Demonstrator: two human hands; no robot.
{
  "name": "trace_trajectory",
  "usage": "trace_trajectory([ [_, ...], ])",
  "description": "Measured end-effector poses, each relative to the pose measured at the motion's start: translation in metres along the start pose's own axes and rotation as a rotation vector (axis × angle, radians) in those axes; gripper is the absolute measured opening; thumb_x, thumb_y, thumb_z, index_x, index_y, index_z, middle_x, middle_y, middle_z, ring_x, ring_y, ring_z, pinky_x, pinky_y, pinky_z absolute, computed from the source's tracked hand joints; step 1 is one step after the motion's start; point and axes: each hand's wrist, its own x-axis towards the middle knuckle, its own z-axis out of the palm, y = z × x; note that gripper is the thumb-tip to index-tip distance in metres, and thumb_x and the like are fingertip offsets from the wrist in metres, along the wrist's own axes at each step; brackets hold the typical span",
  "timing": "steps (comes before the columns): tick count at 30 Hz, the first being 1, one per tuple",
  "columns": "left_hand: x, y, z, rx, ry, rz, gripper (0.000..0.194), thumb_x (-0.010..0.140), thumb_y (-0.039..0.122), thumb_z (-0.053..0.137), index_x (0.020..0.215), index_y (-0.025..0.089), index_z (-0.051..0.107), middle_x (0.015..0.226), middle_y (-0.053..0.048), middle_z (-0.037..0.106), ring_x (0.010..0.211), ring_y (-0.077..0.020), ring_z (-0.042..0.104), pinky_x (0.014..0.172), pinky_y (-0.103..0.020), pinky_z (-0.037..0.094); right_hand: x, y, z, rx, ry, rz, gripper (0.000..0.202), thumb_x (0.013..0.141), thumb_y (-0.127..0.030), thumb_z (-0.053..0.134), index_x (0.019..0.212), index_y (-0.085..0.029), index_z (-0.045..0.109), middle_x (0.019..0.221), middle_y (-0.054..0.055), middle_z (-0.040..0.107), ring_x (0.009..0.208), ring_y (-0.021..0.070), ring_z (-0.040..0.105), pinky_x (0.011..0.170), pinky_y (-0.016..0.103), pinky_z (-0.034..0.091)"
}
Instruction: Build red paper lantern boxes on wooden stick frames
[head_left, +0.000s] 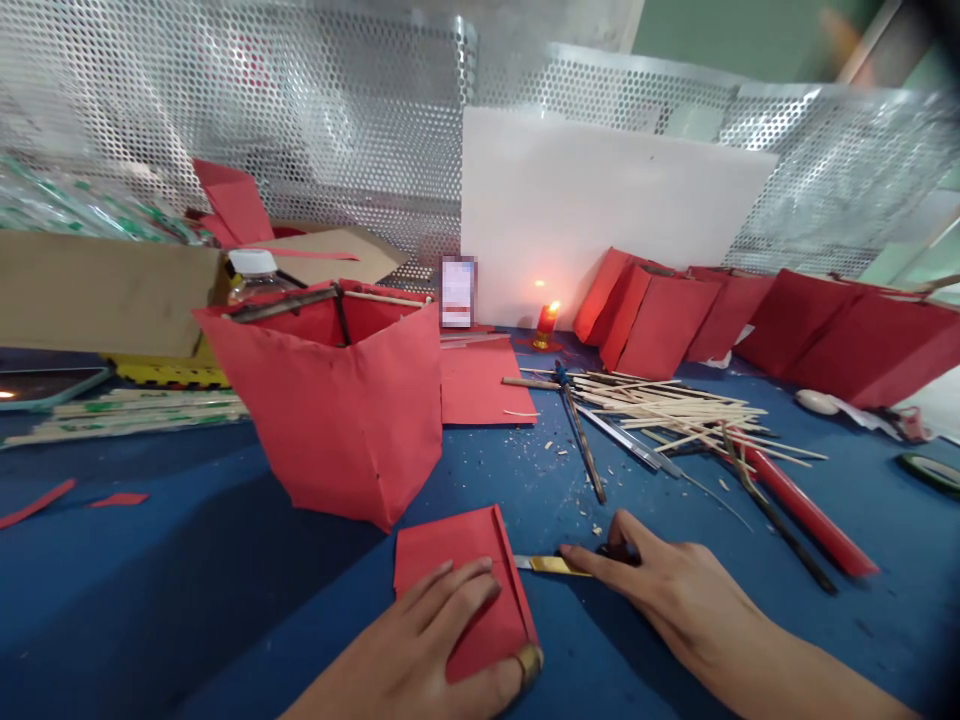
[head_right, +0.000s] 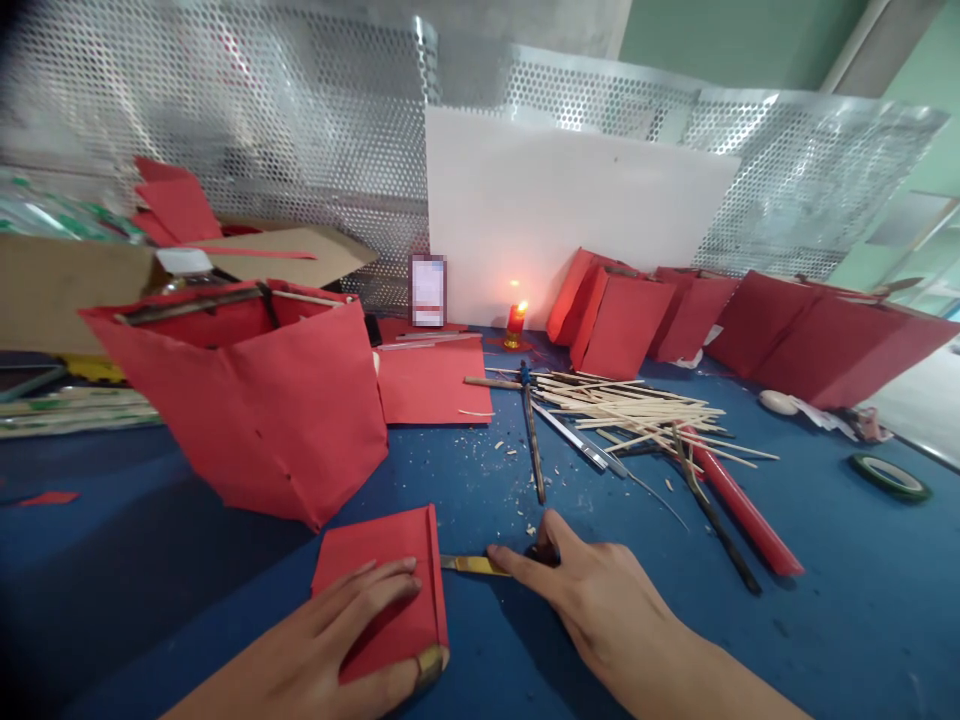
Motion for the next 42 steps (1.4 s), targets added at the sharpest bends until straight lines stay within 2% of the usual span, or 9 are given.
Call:
trace_trajectory([
  [4, 0.0, 0.0, 0.0, -0.026, -0.013, -0.017, 0.063, 0.092, 0.055, 0.064, 0.149, 0.032, 0.048, 0.13, -0.016, 0.066, 0.118, -0.0299, 0.065, 0.098, -0.041, 0.056, -0.004, 0.005, 0.007, -0.028, 0.007, -0.009, 0.068, 0.094, -0.003, 0.032, 0.151, -0.038, 0.045, 0.098, 0.007, 0.059, 0.06, 0.0148, 0.064, 0.055, 0.025, 0.049],
  [8, 0.0, 0.0, 0.001, -0.027, -0.087, -0.023, 0.066, 0.091, 0.048, 0.069, 0.151, 0.035, 0.044, 0.134, -0.016, 0.063, 0.121, -0.0306, 0.063, 0.098, -0.041, 0.056, -0.006, 0.008, 0.013, 0.002, 0.018, -0.022, 0.068, 0.095, -0.004, 0.034, 0.152, -0.039, 0.043, 0.097, 0.006, 0.057, 0.064, 0.0152, 0.066, 0.056, 0.025, 0.051],
  [16, 0.0, 0.004, 0.0, -0.068, -0.179, -0.047, 0.071, 0.091, 0.048, 0.069, 0.153, 0.036, 0.039, 0.138, -0.02, 0.06, 0.125, -0.0346, 0.063, 0.089, -0.039, 0.061, -0.003, 0.008, 0.008, 0.079, -0.008, -0.012, 0.069, 0.094, -0.003, 0.031, 0.153, -0.039, 0.041, 0.101, 0.008, 0.058, 0.07, 0.0187, 0.068, 0.06, 0.031, 0.056],
  [20, 0.002, 0.003, 0.0, -0.104, -0.176, -0.074, 0.065, 0.094, 0.052, 0.063, 0.152, 0.036, 0.04, 0.143, -0.024, 0.055, 0.129, -0.0362, 0.059, 0.092, -0.041, 0.06, -0.004, 0.009, 0.009, 0.076, -0.022, -0.007, 0.069, 0.096, -0.005, 0.031, 0.155, -0.04, 0.038, 0.101, 0.008, 0.057, 0.068, 0.0182, 0.067, 0.059, 0.031, 0.055],
  [26, 0.004, 0.002, 0.001, -0.086, -0.194, -0.05, 0.065, 0.093, 0.048, 0.067, 0.152, 0.037, 0.041, 0.14, -0.024, 0.058, 0.127, -0.0374, 0.061, 0.09, -0.043, 0.061, 0.001, 0.006, 0.003, 0.092, 0.038, -0.024, 0.061, 0.099, -0.009, 0.027, 0.151, -0.035, 0.046, 0.098, 0.009, 0.058, 0.067, 0.019, 0.068, 0.057, 0.032, 0.056],
  [34, 0.001, 0.002, 0.005, -0.067, -0.118, -0.061, 0.054, 0.096, 0.038, 0.062, 0.148, 0.039, 0.047, 0.135, -0.019, 0.064, 0.121, -0.0345, 0.065, 0.088, -0.042, 0.061, 0.002, 0.005, 0.01, 0.07, 0.022, 0.03, 0.063, 0.099, -0.008, 0.029, 0.15, -0.042, 0.044, 0.1, 0.008, 0.059, 0.064, 0.0191, 0.069, 0.056, 0.033, 0.057],
  [38, 0.004, 0.002, 0.003, -0.083, -0.15, -0.055, 0.055, 0.094, 0.042, 0.064, 0.147, 0.037, 0.049, 0.137, -0.018, 0.064, 0.122, -0.0343, 0.064, 0.091, -0.042, 0.06, 0.001, 0.005, 0.008, 0.064, 0.012, 0.021, 0.065, 0.098, -0.007, 0.029, 0.151, -0.04, 0.043, 0.1, 0.008, 0.058, 0.065, 0.0187, 0.069, 0.058, 0.033, 0.056],
  [42, 0.007, 0.001, 0.001, -0.109, -0.165, -0.082, 0.052, 0.094, 0.023, 0.059, 0.146, 0.027, 0.052, 0.138, -0.016, 0.064, 0.123, -0.0307, 0.064, 0.1, -0.039, 0.055, 0.001, 0.006, 0.006, 0.058, 0.017, -0.013, 0.061, 0.1, -0.009, 0.028, 0.151, -0.039, 0.044, 0.1, 0.007, 0.058, 0.065, 0.0169, 0.067, 0.058, 0.029, 0.054],
])
